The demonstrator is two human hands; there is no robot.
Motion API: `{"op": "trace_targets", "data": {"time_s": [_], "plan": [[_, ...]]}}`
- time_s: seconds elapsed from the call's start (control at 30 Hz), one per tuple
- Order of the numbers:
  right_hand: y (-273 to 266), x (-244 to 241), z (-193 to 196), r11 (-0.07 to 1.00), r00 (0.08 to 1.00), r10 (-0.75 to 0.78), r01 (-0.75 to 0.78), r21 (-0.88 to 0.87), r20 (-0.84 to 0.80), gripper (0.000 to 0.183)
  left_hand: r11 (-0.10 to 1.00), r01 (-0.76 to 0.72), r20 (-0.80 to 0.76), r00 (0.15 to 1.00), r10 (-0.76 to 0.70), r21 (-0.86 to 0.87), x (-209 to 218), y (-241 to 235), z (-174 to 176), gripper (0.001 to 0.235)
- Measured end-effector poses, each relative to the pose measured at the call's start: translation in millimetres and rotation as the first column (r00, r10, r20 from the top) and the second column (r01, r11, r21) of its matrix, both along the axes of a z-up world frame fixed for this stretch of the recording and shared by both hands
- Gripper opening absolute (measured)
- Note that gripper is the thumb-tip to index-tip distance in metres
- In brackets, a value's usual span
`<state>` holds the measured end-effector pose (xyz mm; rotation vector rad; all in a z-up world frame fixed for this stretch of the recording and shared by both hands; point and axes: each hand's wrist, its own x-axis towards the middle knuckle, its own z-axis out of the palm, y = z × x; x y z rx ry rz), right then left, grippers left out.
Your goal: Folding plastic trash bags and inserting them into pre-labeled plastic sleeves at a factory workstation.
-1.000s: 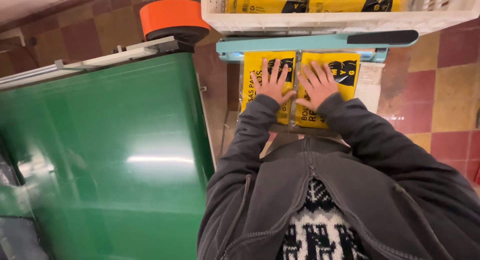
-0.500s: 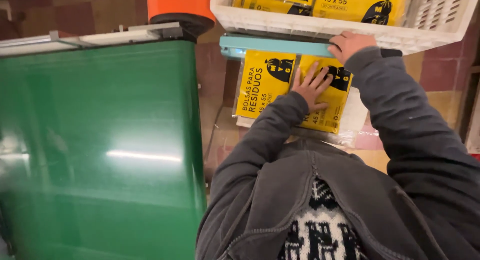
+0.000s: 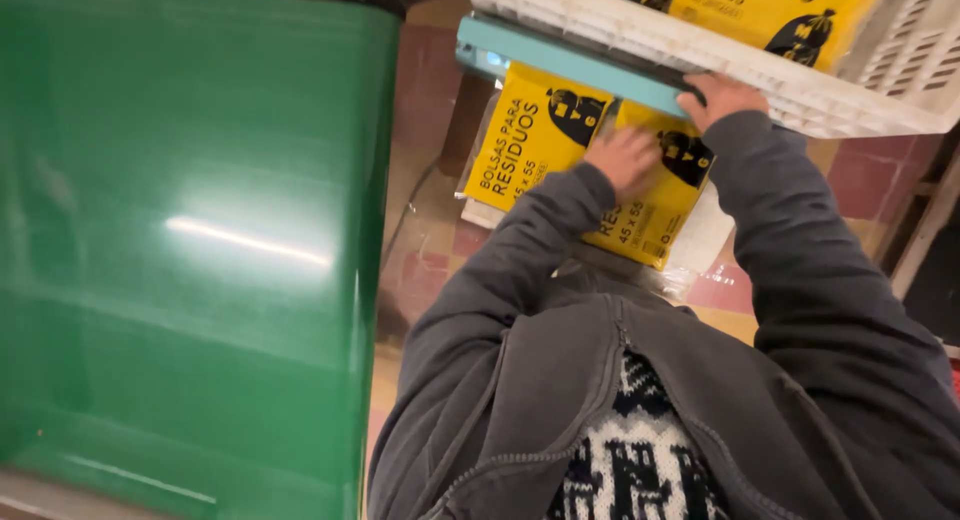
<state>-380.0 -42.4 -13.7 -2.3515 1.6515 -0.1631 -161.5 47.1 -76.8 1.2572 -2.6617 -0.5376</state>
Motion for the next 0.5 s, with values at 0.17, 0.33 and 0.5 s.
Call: {"op": "trace_targets", "data": {"time_s": [0.17,0.33,0.5], "plan": [[-0.7,-8.5,-17.8,0.999,1.0,-0.007,0.006,0.034,0.003,0.047,0.852,-0.524,0.114,0.846,0.521,-0.002,57.6,-12.4,50.5,0.061],[1.3,-9.6,-21.3,0.999,1.0,-0.014,0.014,0.039,-0.015,0.049,0.731,-0.675,0.096,0.724,0.683,-0.103,68.6,-1.8,74.4,0.089],[0.4,-14.8,-28.6,0.999,1.0,-0.019,0.019,0.037,-0.005,0.052,0.72,-0.688,0.159,0.704,0.693,-0.093,68.6,0.2,80.8,0.091]]}}
